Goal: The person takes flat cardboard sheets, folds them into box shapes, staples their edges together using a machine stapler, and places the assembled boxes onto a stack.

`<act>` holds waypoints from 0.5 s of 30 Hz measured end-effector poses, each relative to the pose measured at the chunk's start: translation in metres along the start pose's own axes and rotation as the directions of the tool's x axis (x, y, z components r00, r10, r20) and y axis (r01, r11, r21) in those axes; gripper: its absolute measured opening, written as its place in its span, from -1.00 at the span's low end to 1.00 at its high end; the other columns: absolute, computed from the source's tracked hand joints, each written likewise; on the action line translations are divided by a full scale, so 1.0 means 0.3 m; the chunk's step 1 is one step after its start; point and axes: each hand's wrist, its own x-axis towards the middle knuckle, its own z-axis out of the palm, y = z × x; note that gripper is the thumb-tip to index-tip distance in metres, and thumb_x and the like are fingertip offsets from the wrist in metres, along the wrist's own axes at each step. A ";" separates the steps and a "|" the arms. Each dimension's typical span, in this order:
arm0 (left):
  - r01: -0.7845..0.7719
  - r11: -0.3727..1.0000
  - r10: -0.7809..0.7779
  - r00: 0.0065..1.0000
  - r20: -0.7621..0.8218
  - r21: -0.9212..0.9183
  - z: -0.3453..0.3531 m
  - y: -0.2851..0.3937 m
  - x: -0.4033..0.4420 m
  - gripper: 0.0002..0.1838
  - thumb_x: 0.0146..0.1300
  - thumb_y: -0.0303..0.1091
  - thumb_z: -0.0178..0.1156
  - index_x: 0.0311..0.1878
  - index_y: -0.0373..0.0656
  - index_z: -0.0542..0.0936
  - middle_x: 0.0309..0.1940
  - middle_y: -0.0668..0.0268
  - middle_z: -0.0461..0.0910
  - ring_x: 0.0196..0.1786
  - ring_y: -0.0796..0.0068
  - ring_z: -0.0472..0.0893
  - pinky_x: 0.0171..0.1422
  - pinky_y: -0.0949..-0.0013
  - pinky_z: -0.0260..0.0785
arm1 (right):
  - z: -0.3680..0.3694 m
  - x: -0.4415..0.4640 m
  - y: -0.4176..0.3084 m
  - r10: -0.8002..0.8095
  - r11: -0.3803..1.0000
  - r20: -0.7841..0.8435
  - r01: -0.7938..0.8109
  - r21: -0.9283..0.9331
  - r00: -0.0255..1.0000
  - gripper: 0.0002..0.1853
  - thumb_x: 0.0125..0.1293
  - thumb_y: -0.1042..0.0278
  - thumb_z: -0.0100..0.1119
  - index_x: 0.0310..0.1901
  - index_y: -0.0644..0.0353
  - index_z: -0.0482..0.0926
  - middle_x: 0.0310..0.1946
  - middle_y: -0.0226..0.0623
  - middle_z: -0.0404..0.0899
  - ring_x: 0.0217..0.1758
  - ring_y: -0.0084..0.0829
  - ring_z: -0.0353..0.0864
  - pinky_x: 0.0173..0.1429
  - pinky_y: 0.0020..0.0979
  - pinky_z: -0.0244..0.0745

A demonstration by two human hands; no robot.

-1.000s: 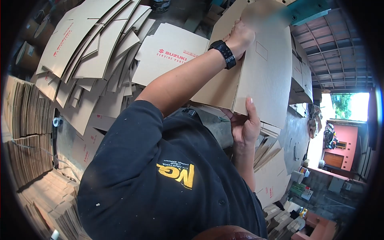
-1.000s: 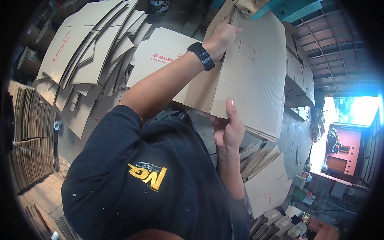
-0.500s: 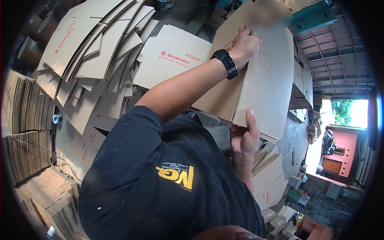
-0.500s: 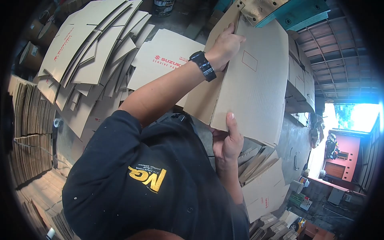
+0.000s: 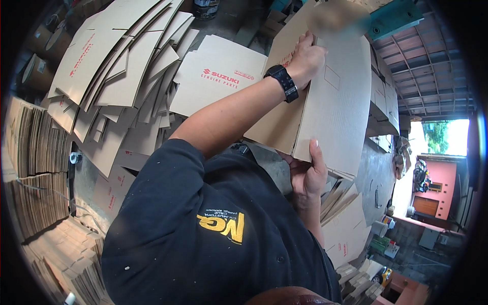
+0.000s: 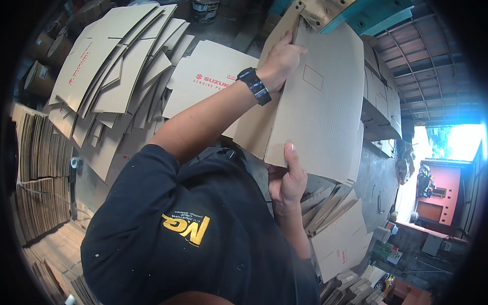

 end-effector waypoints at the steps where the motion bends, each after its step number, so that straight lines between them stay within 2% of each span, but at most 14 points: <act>1: 0.004 1.000 -0.004 1.000 0.006 -0.002 0.002 0.000 -0.002 -0.11 0.34 -0.35 0.09 0.62 -0.37 -0.13 0.65 -0.03 -0.09 0.67 0.15 -0.03 0.66 0.25 -0.06 | 0.007 -0.001 -0.003 -0.002 1.000 -0.006 0.002 -0.001 1.000 -0.58 0.51 0.25 0.16 0.24 0.37 0.45 0.13 -0.13 0.60 0.13 -0.23 0.67 0.13 -0.10 0.66; 4: -0.007 0.998 0.008 1.000 -0.021 0.062 -0.005 0.005 -0.002 -0.11 0.34 -0.36 0.09 0.61 -0.38 -0.12 0.63 -0.06 -0.02 0.66 0.14 0.00 0.66 0.25 -0.05 | 0.022 -0.006 -0.005 -0.013 1.000 -0.014 0.013 -0.011 1.000 -0.60 0.51 0.26 0.16 0.22 0.37 0.47 0.12 -0.14 0.61 0.12 -0.24 0.68 0.10 -0.11 0.67; 7: -0.002 0.998 0.006 0.998 0.063 -0.062 -0.020 -0.007 -0.008 -0.06 0.33 -0.33 0.12 0.62 -0.38 -0.18 0.64 -0.06 -0.10 0.68 0.14 -0.06 0.66 0.23 -0.08 | 0.019 -0.003 -0.004 -0.020 1.000 -0.004 0.020 -0.013 1.000 -0.61 0.52 0.26 0.15 0.21 0.37 0.47 0.11 -0.14 0.61 0.11 -0.23 0.68 0.10 -0.11 0.67; 9: -0.051 0.999 0.049 0.983 0.175 0.006 -0.044 -0.023 -0.037 0.00 0.33 -0.26 0.15 0.61 -0.39 -0.25 0.65 -0.05 -0.21 0.68 0.14 -0.10 0.67 0.20 -0.09 | 0.020 -0.007 -0.008 -0.019 1.000 0.009 0.020 -0.009 1.000 -0.61 0.52 0.26 0.14 0.21 0.38 0.47 0.10 -0.14 0.61 0.11 -0.22 0.68 0.10 -0.11 0.67; 12: -0.101 0.992 0.084 0.977 0.194 0.082 -0.061 -0.061 -0.102 0.05 0.34 -0.18 0.15 0.60 -0.40 -0.33 0.66 -0.05 -0.31 0.68 0.16 -0.13 0.67 0.17 -0.09 | 0.030 0.001 -0.012 -0.031 0.999 0.018 0.031 -0.005 0.999 -0.61 0.53 0.26 0.13 0.21 0.38 0.47 0.10 -0.13 0.61 0.11 -0.23 0.68 0.12 -0.11 0.67; 13: -0.071 0.989 0.047 0.984 0.169 0.134 -0.061 -0.045 -0.109 0.03 0.36 -0.16 0.12 0.60 -0.42 -0.34 0.66 -0.04 -0.29 0.68 0.17 -0.12 0.66 0.20 -0.07 | 0.020 0.011 -0.009 -0.024 1.000 0.029 0.024 -0.005 0.999 -0.61 0.53 0.26 0.13 0.21 0.38 0.47 0.11 -0.12 0.61 0.13 -0.24 0.68 0.14 -0.09 0.67; 15: -0.052 0.996 0.036 0.981 0.190 0.079 -0.057 -0.044 -0.076 0.04 0.36 -0.16 0.12 0.60 -0.42 -0.34 0.66 -0.04 -0.27 0.67 0.17 -0.10 0.65 0.22 -0.06 | 0.024 0.024 -0.014 -0.019 1.000 0.029 0.019 -0.002 0.999 -0.61 0.53 0.26 0.12 0.22 0.38 0.47 0.11 -0.12 0.61 0.14 -0.24 0.67 0.17 -0.06 0.67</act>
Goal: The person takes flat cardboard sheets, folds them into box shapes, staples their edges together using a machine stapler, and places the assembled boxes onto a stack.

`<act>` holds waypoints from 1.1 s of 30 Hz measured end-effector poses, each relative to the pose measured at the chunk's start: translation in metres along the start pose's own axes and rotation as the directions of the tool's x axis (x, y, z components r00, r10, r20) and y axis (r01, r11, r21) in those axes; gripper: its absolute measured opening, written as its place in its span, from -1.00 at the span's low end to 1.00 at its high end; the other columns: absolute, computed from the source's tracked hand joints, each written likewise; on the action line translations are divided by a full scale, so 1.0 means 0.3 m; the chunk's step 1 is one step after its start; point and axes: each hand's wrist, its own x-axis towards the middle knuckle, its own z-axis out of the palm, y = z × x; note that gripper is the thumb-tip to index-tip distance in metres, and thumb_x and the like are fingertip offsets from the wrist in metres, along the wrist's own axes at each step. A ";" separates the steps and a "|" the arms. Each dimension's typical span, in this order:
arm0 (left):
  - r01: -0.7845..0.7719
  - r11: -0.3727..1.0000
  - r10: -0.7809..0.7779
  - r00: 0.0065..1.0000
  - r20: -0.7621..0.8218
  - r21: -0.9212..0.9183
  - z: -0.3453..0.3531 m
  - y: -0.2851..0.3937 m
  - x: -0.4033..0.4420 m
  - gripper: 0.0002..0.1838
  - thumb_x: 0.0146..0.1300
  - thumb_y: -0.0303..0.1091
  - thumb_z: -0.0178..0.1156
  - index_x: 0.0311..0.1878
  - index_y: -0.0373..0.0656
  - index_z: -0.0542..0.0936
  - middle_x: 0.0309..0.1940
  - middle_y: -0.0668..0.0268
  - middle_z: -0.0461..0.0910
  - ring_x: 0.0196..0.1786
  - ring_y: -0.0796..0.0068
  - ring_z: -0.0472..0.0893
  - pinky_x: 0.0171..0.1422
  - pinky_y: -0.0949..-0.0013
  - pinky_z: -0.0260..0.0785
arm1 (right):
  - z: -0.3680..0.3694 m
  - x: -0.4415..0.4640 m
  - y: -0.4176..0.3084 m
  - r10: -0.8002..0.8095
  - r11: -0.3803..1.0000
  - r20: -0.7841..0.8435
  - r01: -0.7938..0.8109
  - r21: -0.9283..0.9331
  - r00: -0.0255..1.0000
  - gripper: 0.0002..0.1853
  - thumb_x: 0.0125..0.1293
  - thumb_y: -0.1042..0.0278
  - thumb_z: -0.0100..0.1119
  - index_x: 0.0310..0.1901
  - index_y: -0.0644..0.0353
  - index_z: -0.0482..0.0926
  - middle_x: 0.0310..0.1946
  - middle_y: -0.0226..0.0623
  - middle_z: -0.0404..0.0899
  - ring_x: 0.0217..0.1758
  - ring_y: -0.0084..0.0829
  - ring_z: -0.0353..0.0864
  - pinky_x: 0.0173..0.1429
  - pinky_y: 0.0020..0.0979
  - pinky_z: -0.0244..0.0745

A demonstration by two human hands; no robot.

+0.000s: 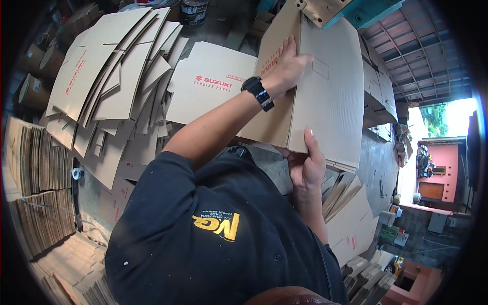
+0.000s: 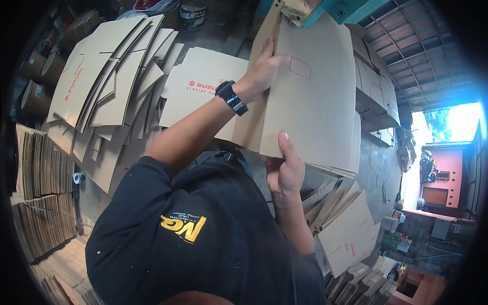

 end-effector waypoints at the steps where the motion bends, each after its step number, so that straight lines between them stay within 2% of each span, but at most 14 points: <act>1: 0.002 1.000 -0.001 1.000 0.008 -0.031 0.002 -0.001 0.019 0.04 0.36 -0.16 0.11 0.59 -0.42 -0.34 0.66 -0.04 -0.26 0.67 0.17 -0.09 0.65 0.22 -0.06 | 0.021 0.012 -0.016 0.001 1.000 0.025 -0.001 -0.004 1.000 -0.61 0.53 0.26 0.12 0.22 0.38 0.47 0.12 -0.12 0.61 0.15 -0.24 0.67 0.19 -0.03 0.66; 2: 0.004 0.998 -0.003 1.000 0.015 -0.063 0.003 0.000 0.036 0.04 0.36 -0.16 0.11 0.59 -0.42 -0.34 0.65 -0.03 -0.26 0.67 0.17 -0.09 0.65 0.23 -0.05 | 0.034 0.025 -0.027 0.004 1.000 0.053 -0.003 -0.010 0.999 -0.61 0.53 0.27 0.11 0.23 0.37 0.46 0.12 -0.12 0.61 0.16 -0.23 0.67 0.22 -0.01 0.65; 4: 0.016 1.000 -0.016 1.000 -0.016 -0.012 0.000 0.007 0.068 0.04 0.33 -0.01 0.07 0.59 -0.47 -0.25 0.66 -0.12 -0.37 0.70 0.10 -0.44 0.72 0.17 -0.47 | 0.040 0.055 -0.033 -0.003 1.000 0.059 0.004 -0.024 0.998 -0.58 0.55 0.24 0.06 0.28 0.34 0.41 0.17 -0.10 0.59 0.19 -0.16 0.65 0.22 0.08 0.64; 5: 0.013 1.000 -0.013 1.000 -0.017 -0.008 -0.004 0.010 0.082 0.04 0.33 -0.01 0.07 0.59 -0.47 -0.25 0.66 -0.12 -0.37 0.70 0.10 -0.44 0.72 0.17 -0.47 | 0.042 0.068 -0.033 -0.005 0.999 0.064 0.007 -0.039 0.998 -0.54 0.57 0.21 0.01 0.34 0.32 0.36 0.22 -0.07 0.57 0.23 -0.09 0.64 0.22 0.16 0.62; 6: 0.016 1.000 -0.016 1.000 -0.015 -0.021 -0.006 0.010 0.093 0.03 0.34 -0.10 0.09 0.59 -0.44 -0.30 0.63 -0.09 -0.21 0.65 0.14 -0.17 0.66 0.22 -0.21 | 0.042 0.078 -0.034 -0.004 0.999 0.068 0.006 -0.037 0.998 -0.54 0.57 0.21 0.01 0.34 0.32 0.36 0.22 -0.07 0.57 0.23 -0.09 0.64 0.22 0.16 0.62; 8: 0.019 0.999 -0.019 1.000 -0.012 -0.030 -0.011 0.015 0.107 0.03 0.35 -0.19 0.11 0.60 -0.41 -0.34 0.61 -0.05 -0.05 0.60 0.19 0.10 0.60 0.27 0.05 | 0.038 0.093 -0.036 -0.001 0.999 0.074 0.003 -0.032 0.997 -0.56 0.57 0.21 0.02 0.32 0.31 0.38 0.20 -0.08 0.58 0.21 -0.10 0.65 0.21 0.16 0.62; 17: -0.031 0.998 0.033 0.999 0.042 -0.048 -0.036 0.030 0.100 0.03 0.35 -0.22 0.16 0.61 -0.39 -0.31 0.55 -0.07 0.12 0.51 0.19 0.28 0.53 0.30 0.18 | 0.029 0.131 -0.031 0.004 0.999 0.085 -0.001 -0.042 0.996 -0.58 0.57 0.20 0.01 0.30 0.30 0.41 0.16 -0.08 0.61 0.18 -0.12 0.67 0.22 0.15 0.62; 18: -0.035 0.996 0.046 0.990 0.130 -0.081 -0.046 0.029 0.067 0.03 0.33 -0.15 0.17 0.60 -0.42 -0.25 0.60 -0.11 -0.07 0.61 0.12 -0.03 0.62 0.24 -0.10 | 0.030 0.124 -0.031 0.005 0.999 0.082 -0.001 -0.047 0.997 -0.58 0.57 0.20 0.01 0.30 0.30 0.41 0.16 -0.08 0.61 0.18 -0.12 0.67 0.22 0.15 0.62; 20: -0.047 0.992 0.071 0.974 0.216 -0.114 -0.033 0.035 0.006 0.04 0.31 -0.07 0.18 0.59 -0.45 -0.18 0.64 -0.16 -0.25 0.70 0.05 -0.34 0.71 0.18 -0.37 | 0.046 0.123 -0.039 -0.020 1.000 0.075 0.022 -0.019 0.997 -0.57 0.58 0.20 0.00 0.30 0.30 0.40 0.16 -0.07 0.61 0.18 -0.12 0.67 0.24 0.14 0.61; 22: -0.111 0.971 0.096 0.992 0.081 0.211 -0.022 0.008 -0.044 0.09 0.33 0.00 0.15 0.58 -0.49 -0.26 0.64 -0.20 -0.31 0.69 -0.01 -0.43 0.71 0.14 -0.45 | 0.046 0.131 -0.042 -0.016 1.000 0.070 0.017 -0.021 0.997 -0.57 0.57 0.20 0.01 0.31 0.30 0.40 0.17 -0.07 0.61 0.19 -0.12 0.67 0.24 0.14 0.60; 27: -0.055 0.991 0.045 0.995 0.084 0.122 -0.023 -0.003 0.030 0.11 0.34 0.07 0.09 0.57 -0.52 -0.32 0.64 -0.22 -0.36 0.69 -0.02 -0.48 0.71 0.12 -0.48 | 0.047 0.174 -0.060 -0.011 0.999 0.080 0.015 -0.048 0.997 -0.57 0.56 0.20 0.04 0.31 0.29 0.40 0.17 -0.09 0.61 0.18 -0.13 0.66 0.23 0.14 0.59; 29: -0.059 0.992 0.050 0.996 0.076 0.116 -0.026 0.010 0.059 0.11 0.35 0.09 0.07 0.57 -0.51 -0.31 0.64 -0.22 -0.36 0.69 -0.02 -0.48 0.71 0.13 -0.47 | 0.084 0.197 -0.083 -0.023 1.000 0.085 0.024 -0.004 0.996 -0.61 0.53 0.29 0.11 0.25 0.34 0.43 0.10 -0.14 0.61 0.13 -0.17 0.69 0.22 0.08 0.65; 32: -0.038 0.992 0.032 0.998 0.047 0.117 -0.031 0.014 0.103 0.10 0.34 0.07 0.09 0.57 -0.51 -0.29 0.63 -0.23 -0.31 0.69 -0.02 -0.41 0.71 0.14 -0.44 | 0.099 0.231 -0.095 -0.026 1.000 0.083 0.026 0.009 0.996 -0.63 0.53 0.31 0.12 0.23 0.34 0.45 0.08 -0.14 0.62 0.11 -0.17 0.70 0.21 0.08 0.65; 33: -0.041 0.996 0.035 0.996 0.076 0.074 -0.037 0.011 0.117 0.08 0.37 -0.01 0.10 0.57 -0.50 -0.34 0.62 -0.17 -0.23 0.67 0.07 -0.22 0.68 0.19 -0.25 | 0.103 0.238 -0.097 -0.022 1.000 0.075 0.021 0.010 0.997 -0.64 0.52 0.31 0.12 0.22 0.34 0.46 0.07 -0.14 0.63 0.09 -0.18 0.70 0.21 0.08 0.65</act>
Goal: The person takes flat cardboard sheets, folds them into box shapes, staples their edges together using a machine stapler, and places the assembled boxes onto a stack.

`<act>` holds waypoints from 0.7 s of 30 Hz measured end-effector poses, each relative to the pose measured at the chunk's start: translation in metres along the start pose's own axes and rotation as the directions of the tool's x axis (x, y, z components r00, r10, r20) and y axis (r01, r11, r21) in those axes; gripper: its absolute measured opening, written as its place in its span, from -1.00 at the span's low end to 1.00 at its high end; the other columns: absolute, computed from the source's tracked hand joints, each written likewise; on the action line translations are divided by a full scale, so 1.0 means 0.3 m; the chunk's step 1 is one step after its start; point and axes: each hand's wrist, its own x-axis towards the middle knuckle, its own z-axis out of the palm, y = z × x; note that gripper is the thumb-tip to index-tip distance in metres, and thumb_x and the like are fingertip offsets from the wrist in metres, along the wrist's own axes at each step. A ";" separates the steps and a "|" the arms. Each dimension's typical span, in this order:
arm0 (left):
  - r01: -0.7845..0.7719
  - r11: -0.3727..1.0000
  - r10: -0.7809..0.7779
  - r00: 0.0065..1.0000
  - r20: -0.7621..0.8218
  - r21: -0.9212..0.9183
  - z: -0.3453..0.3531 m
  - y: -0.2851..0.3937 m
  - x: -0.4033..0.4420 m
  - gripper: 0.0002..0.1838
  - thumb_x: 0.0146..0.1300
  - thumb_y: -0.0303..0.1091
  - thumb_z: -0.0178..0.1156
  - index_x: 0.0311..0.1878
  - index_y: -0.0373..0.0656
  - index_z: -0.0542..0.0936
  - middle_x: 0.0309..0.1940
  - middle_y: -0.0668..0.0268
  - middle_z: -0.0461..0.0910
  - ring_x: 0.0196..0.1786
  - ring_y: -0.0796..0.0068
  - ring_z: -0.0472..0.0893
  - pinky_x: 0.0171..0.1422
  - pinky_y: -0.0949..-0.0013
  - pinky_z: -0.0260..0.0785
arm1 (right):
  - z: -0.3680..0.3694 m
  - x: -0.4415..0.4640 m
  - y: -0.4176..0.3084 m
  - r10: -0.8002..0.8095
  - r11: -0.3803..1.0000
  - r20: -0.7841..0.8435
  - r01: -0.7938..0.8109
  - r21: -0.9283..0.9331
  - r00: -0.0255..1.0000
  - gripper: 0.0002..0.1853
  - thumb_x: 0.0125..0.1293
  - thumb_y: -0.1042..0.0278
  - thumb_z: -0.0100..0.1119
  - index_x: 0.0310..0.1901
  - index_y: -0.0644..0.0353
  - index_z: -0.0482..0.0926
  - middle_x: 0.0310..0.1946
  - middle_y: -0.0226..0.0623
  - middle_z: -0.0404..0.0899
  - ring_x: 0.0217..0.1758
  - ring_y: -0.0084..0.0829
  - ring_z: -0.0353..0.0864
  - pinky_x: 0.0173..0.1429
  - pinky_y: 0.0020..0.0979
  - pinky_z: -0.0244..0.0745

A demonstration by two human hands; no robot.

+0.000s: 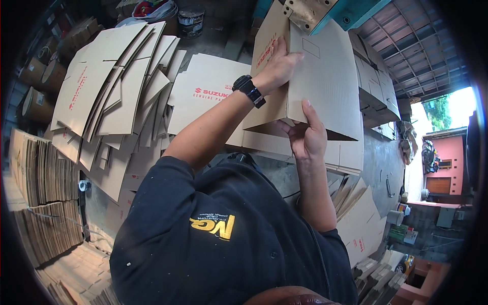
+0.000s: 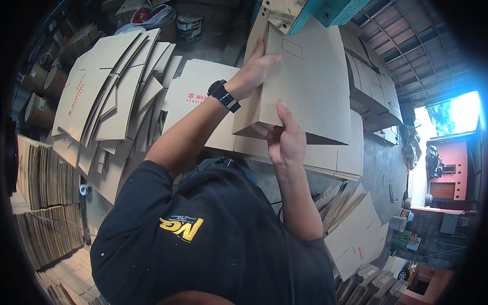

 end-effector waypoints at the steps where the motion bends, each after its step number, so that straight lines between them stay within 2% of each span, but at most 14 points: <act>1: 0.000 0.999 0.001 1.000 0.025 -0.045 -0.006 -0.005 0.004 0.07 0.40 -0.10 0.11 0.57 -0.49 -0.39 0.62 -0.11 -0.15 0.64 0.17 -0.02 0.65 0.25 -0.06 | 0.000 0.004 -0.002 0.003 1.000 -0.001 -0.003 0.000 1.000 -0.64 0.52 0.31 0.12 0.22 0.34 0.46 0.07 -0.14 0.63 0.09 -0.18 0.70 0.21 0.08 0.65; 2: 0.003 0.999 -0.002 1.000 0.020 -0.044 -0.005 -0.009 0.010 0.07 0.40 -0.10 0.11 0.57 -0.49 -0.39 0.62 -0.11 -0.15 0.64 0.17 -0.02 0.65 0.25 -0.06 | 0.000 0.009 -0.003 0.005 1.000 -0.001 -0.005 0.005 1.000 -0.64 0.52 0.31 0.12 0.21 0.34 0.46 0.06 -0.14 0.63 0.07 -0.19 0.70 0.21 0.08 0.66; 4: 0.029 0.999 -0.027 0.998 -0.061 0.038 0.000 0.004 0.007 0.09 0.32 -0.01 0.14 0.56 -0.52 -0.27 0.61 -0.26 -0.22 0.69 -0.03 -0.29 0.71 0.13 -0.35 | -0.002 0.024 0.012 0.011 1.000 -0.001 -0.011 0.016 1.000 -0.65 0.52 0.31 0.12 0.20 0.34 0.46 0.05 -0.14 0.63 0.06 -0.20 0.71 0.21 0.08 0.66; 5: 0.034 0.999 -0.032 0.998 -0.062 0.037 -0.013 0.016 -0.008 0.09 0.32 -0.01 0.14 0.56 -0.52 -0.27 0.61 -0.26 -0.22 0.69 -0.03 -0.29 0.71 0.13 -0.35 | -0.012 0.031 0.023 -0.003 1.000 -0.003 0.003 -0.025 1.000 -0.63 0.53 0.24 0.10 0.23 0.28 0.46 0.08 -0.16 0.63 0.12 -0.20 0.68 0.21 0.10 0.63; 6: 0.002 0.997 0.003 0.998 0.067 -0.071 -0.025 0.025 -0.028 0.11 0.31 0.00 0.16 0.56 -0.53 -0.27 0.62 -0.26 -0.26 0.69 -0.03 -0.33 0.71 0.13 -0.36 | -0.022 0.031 0.030 -0.017 0.997 -0.007 0.016 -0.071 1.000 -0.61 0.55 0.18 0.09 0.26 0.21 0.45 0.11 -0.17 0.64 0.18 -0.19 0.66 0.21 0.12 0.60; 8: -0.024 0.981 0.060 0.982 0.181 -0.193 -0.008 0.034 -0.083 0.13 0.29 0.01 0.18 0.56 -0.53 -0.28 0.62 -0.26 -0.29 0.69 -0.03 -0.37 0.71 0.13 -0.37 | -0.031 0.027 0.026 -0.014 0.998 0.003 0.014 -0.068 1.000 -0.62 0.55 0.17 0.08 0.25 0.20 0.46 0.10 -0.18 0.64 0.17 -0.20 0.66 0.21 0.12 0.60; 10: -0.100 0.978 0.091 0.994 0.057 0.182 0.004 0.022 -0.129 0.18 0.25 0.05 0.20 0.56 -0.54 -0.30 0.62 -0.27 -0.33 0.69 -0.06 -0.41 0.71 0.12 -0.40 | -0.017 0.030 0.022 -0.014 0.998 0.022 0.015 -0.056 1.000 -0.63 0.55 0.17 0.08 0.24 0.19 0.47 0.09 -0.18 0.64 0.16 -0.21 0.67 0.21 0.12 0.60; 11: -0.101 0.978 0.093 0.994 0.052 0.181 0.003 0.010 -0.124 0.18 0.25 0.05 0.20 0.56 -0.54 -0.30 0.62 -0.27 -0.33 0.69 -0.06 -0.41 0.71 0.12 -0.40 | -0.001 0.028 0.015 -0.013 0.998 0.016 0.014 -0.063 1.000 -0.64 0.55 0.16 0.08 0.23 0.18 0.48 0.07 -0.18 0.65 0.14 -0.22 0.67 0.21 0.13 0.60; 14: -0.031 0.999 0.032 0.999 0.028 -0.026 0.012 -0.023 -0.068 0.19 0.23 0.06 0.21 0.56 -0.55 -0.28 0.62 -0.28 -0.32 0.69 -0.09 -0.41 0.71 0.10 -0.43 | 0.007 0.064 0.006 -0.026 0.997 -0.005 0.025 -0.074 1.000 -0.67 0.54 0.17 0.09 0.18 0.17 0.50 0.02 -0.19 0.67 0.11 -0.23 0.69 0.21 0.15 0.60; 18: -0.036 0.999 0.035 0.999 -0.028 -0.039 0.002 -0.031 0.020 0.15 0.23 0.03 0.20 0.57 -0.53 -0.22 0.62 -0.28 -0.29 0.69 -0.11 -0.37 0.72 0.08 -0.43 | 0.032 0.134 -0.017 -0.038 0.998 -0.008 0.038 -0.053 0.999 -0.73 0.52 0.20 0.12 0.11 0.14 0.55 -0.11 -0.23 0.71 0.03 -0.25 0.72 0.19 0.18 0.60; 19: -0.040 0.999 0.039 0.998 -0.040 -0.033 0.001 -0.026 0.033 0.14 0.23 0.03 0.20 0.57 -0.52 -0.20 0.62 -0.28 -0.28 0.69 -0.11 -0.37 0.72 0.07 -0.42 | 0.044 0.147 -0.025 -0.036 0.998 -0.036 0.034 -0.058 0.999 -0.78 0.51 0.21 0.15 0.05 0.11 0.57 -0.23 -0.30 0.71 -0.10 -0.35 0.74 0.18 0.19 0.61; 21: -0.043 0.999 0.042 0.997 -0.057 -0.020 -0.002 -0.021 0.049 0.13 0.23 0.03 0.20 0.57 -0.52 -0.18 0.62 -0.28 -0.26 0.68 -0.11 -0.34 0.72 0.08 -0.40 | 0.047 0.169 -0.034 -0.031 0.998 -0.030 0.030 -0.059 0.999 -0.79 0.50 0.20 0.16 0.03 0.10 0.57 -0.27 -0.34 0.70 -0.16 -0.42 0.72 0.16 0.20 0.62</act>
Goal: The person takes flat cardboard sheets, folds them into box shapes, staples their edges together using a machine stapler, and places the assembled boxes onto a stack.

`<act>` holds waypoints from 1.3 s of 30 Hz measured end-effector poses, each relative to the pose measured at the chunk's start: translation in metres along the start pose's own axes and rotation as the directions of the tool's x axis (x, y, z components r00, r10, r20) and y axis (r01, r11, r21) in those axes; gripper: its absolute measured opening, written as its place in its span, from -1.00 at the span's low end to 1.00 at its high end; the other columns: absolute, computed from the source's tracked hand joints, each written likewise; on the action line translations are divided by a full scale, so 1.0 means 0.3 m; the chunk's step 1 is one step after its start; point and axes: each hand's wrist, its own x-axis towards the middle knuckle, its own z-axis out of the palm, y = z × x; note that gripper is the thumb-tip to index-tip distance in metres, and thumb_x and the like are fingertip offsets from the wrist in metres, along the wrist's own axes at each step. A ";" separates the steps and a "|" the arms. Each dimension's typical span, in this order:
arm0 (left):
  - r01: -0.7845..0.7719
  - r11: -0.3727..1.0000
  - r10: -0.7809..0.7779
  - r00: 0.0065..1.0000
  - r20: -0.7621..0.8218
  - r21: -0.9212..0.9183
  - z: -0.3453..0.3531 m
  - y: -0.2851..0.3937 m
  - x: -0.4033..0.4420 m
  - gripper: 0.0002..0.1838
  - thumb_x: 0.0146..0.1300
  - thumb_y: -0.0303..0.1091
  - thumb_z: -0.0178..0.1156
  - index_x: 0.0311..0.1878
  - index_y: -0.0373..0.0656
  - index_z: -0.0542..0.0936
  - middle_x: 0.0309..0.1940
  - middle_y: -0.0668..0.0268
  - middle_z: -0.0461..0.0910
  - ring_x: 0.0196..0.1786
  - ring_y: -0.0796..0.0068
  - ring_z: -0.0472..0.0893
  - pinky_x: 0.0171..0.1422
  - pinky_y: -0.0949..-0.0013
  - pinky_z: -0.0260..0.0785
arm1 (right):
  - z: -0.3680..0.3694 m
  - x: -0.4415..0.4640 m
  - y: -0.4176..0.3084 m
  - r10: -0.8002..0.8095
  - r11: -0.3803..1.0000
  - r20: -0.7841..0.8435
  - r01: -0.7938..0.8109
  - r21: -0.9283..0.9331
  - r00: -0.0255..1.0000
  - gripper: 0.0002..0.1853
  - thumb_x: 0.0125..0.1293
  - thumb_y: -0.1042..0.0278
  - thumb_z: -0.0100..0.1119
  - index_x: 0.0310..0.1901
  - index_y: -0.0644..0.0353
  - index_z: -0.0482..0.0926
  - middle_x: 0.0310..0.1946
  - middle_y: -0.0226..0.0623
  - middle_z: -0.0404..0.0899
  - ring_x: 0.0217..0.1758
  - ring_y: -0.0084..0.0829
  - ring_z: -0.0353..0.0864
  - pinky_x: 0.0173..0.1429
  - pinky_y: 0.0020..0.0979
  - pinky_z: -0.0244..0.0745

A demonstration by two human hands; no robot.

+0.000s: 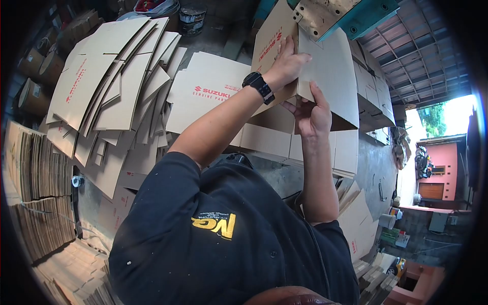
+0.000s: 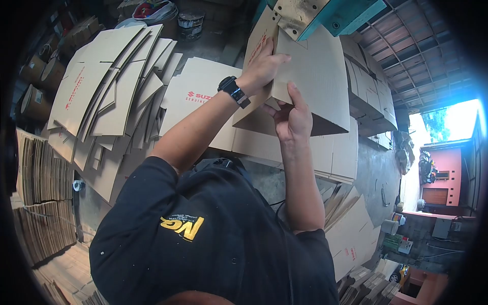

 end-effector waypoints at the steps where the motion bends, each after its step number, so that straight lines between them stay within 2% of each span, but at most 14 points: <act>1: -0.001 1.000 0.001 1.000 -0.005 0.003 0.000 0.003 0.007 0.13 0.23 0.02 0.21 0.57 -0.52 -0.17 0.61 -0.27 -0.25 0.68 -0.11 -0.32 0.71 0.09 -0.38 | -0.003 0.009 -0.001 0.007 1.000 0.002 -0.007 0.001 1.000 -0.80 0.50 0.20 0.16 0.00 0.08 0.57 -0.32 -0.38 0.68 -0.22 -0.49 0.71 0.14 0.20 0.62; 4: -0.003 1.000 0.003 1.000 -0.013 0.013 -0.003 0.007 0.017 0.12 0.22 0.01 0.23 0.56 -0.53 -0.15 0.61 -0.27 -0.20 0.68 -0.10 -0.25 0.71 0.11 -0.32 | -0.016 0.027 0.003 -0.013 1.000 -0.007 0.013 -0.004 1.000 -0.69 0.49 0.24 0.17 0.14 0.20 0.50 -0.04 -0.23 0.63 0.02 -0.30 0.68 0.02 0.13 0.71; 14: 0.021 0.998 -0.021 1.000 -0.005 0.067 -0.007 0.033 0.018 0.10 0.23 0.00 0.28 0.55 -0.57 -0.08 0.59 -0.24 -0.05 0.65 -0.07 -0.03 0.69 0.18 -0.13 | -0.002 -0.002 -0.013 -0.007 1.000 0.040 0.008 -0.009 0.999 -0.66 0.49 0.19 0.17 0.19 0.13 0.49 -0.01 -0.26 0.64 0.00 -0.35 0.67 0.03 0.11 0.68; 16: -0.009 0.977 -0.006 0.998 -0.067 -0.215 -0.001 0.047 -0.028 -0.22 0.35 -0.07 0.22 0.46 -0.38 0.23 0.36 0.03 0.38 0.42 0.26 0.37 0.50 0.26 0.20 | 0.010 -0.048 -0.036 0.035 0.999 0.026 -0.036 0.010 0.999 -0.81 0.48 0.18 0.19 0.00 0.05 0.59 -0.33 -0.42 0.72 -0.32 -0.53 0.70 0.08 0.15 0.62; 19: 0.074 0.992 -0.089 0.983 -0.159 -0.098 -0.064 0.036 -0.118 -0.19 0.41 0.03 0.14 0.51 -0.37 0.19 0.45 0.05 0.30 0.51 0.26 0.27 0.59 0.26 0.04 | -0.027 -0.183 -0.073 0.075 0.996 0.017 -0.076 0.051 0.997 -0.76 0.48 0.22 0.18 0.07 0.09 0.56 -0.19 -0.32 0.73 -0.24 -0.47 0.72 0.08 0.10 0.63; 21: 0.160 0.970 -0.168 0.985 -0.031 -0.182 -0.143 0.019 -0.141 -0.13 0.43 0.09 0.08 0.57 -0.35 0.08 0.58 0.00 0.09 0.63 0.17 0.08 0.67 0.21 -0.12 | -0.135 -0.276 -0.103 0.093 0.986 0.025 -0.096 0.134 0.995 -0.69 0.48 0.26 0.16 0.17 0.14 0.50 -0.08 -0.25 0.70 -0.17 -0.37 0.72 0.04 -0.04 0.64; 23: 0.130 0.991 -0.134 0.959 -0.248 -0.033 -0.244 -0.122 -0.098 -0.15 0.45 0.08 0.07 0.56 -0.35 0.11 0.53 0.09 0.19 0.60 0.26 0.11 0.64 0.23 -0.06 | -0.188 -0.401 -0.140 0.077 0.990 -0.097 -0.064 0.129 0.992 -0.58 0.41 0.30 0.21 0.23 0.28 0.44 0.01 -0.14 0.66 -0.08 -0.24 0.71 0.05 -0.20 0.66; 25: 0.083 0.996 -0.082 0.940 -0.331 -0.011 -0.292 -0.170 -0.043 -0.17 0.46 0.12 0.05 0.54 -0.35 0.15 0.53 0.12 0.19 0.59 0.23 0.13 0.64 0.23 -0.08 | -0.422 -0.469 -0.157 0.123 0.976 -0.101 -0.102 0.194 0.987 -0.51 0.35 0.36 0.25 0.25 0.38 0.42 0.06 -0.04 0.64 -0.01 -0.16 0.73 0.13 -0.13 0.67; 27: 0.286 0.874 -0.073 0.877 -0.475 0.393 -0.270 -0.137 -0.011 -0.19 0.51 0.12 -0.06 0.58 -0.30 0.09 0.60 0.11 0.09 0.64 0.21 0.07 0.68 0.17 -0.16 | -0.609 -0.562 -0.199 0.112 0.973 -0.073 -0.094 0.212 0.991 -0.47 0.32 0.40 0.27 0.27 0.41 0.41 0.11 -0.01 0.62 0.08 -0.14 0.70 0.21 -0.11 0.63; 29: 0.221 0.970 -0.221 0.975 0.006 -0.102 -0.366 -0.334 0.070 -0.20 0.45 0.24 0.00 0.51 -0.20 0.27 0.55 0.14 0.17 0.56 0.13 0.18 0.58 -0.03 0.04 | -0.715 -0.670 -0.224 0.090 0.971 -0.057 -0.075 0.226 0.994 -0.43 0.29 0.44 0.29 0.30 0.44 0.39 0.16 0.02 0.59 0.18 -0.11 0.67 0.28 -0.09 0.59; 31: 0.458 0.889 -0.454 0.878 -0.150 -0.006 -0.104 -0.115 -0.119 -0.31 0.46 0.27 -0.10 0.33 -0.12 0.45 0.29 0.33 0.45 0.35 0.25 0.38 0.32 -0.04 0.32 | -0.791 -0.810 -0.252 0.009 0.985 -0.113 0.011 0.174 0.994 -0.40 0.24 0.48 0.28 0.30 0.49 0.39 0.16 0.08 0.59 0.16 -0.12 0.68 0.29 -0.12 0.59; 33: 0.539 0.830 -0.557 0.813 -0.169 -0.144 -0.080 -0.259 -0.194 -0.44 0.46 0.25 -0.07 0.14 -0.03 0.54 0.07 0.41 0.53 0.13 0.34 0.47 0.05 -0.09 0.40 | -0.914 -0.977 -0.268 -0.039 0.980 -0.282 0.093 0.178 0.959 -0.43 0.24 0.46 0.26 0.28 0.50 0.41 0.12 0.04 0.62 0.11 -0.17 0.71 0.22 -0.20 0.62; 35: 0.477 0.835 -0.530 0.831 -0.169 -0.276 0.146 -0.194 -0.397 -0.51 0.45 0.12 -0.05 0.13 -0.09 0.52 0.03 0.32 0.55 0.09 0.35 0.52 0.10 -0.15 0.45 | -1.032 -1.166 -0.299 -0.051 0.999 -0.448 0.048 -0.018 0.893 -0.45 0.27 0.41 0.25 0.25 0.50 0.44 0.07 0.00 0.64 0.06 -0.27 0.72 0.12 -0.32 0.63; 39: 0.533 0.736 -0.554 0.829 0.083 -0.417 0.513 -0.123 -0.680 -0.52 0.46 0.05 -0.03 0.16 -0.14 0.52 0.08 0.26 0.56 0.13 0.31 0.53 0.17 -0.09 0.44 | -1.264 -1.615 -0.298 -0.066 0.997 -0.561 0.030 -0.075 0.825 -0.46 0.27 0.36 0.25 0.25 0.46 0.46 0.04 -0.05 0.65 0.02 -0.36 0.70 0.12 -0.38 0.59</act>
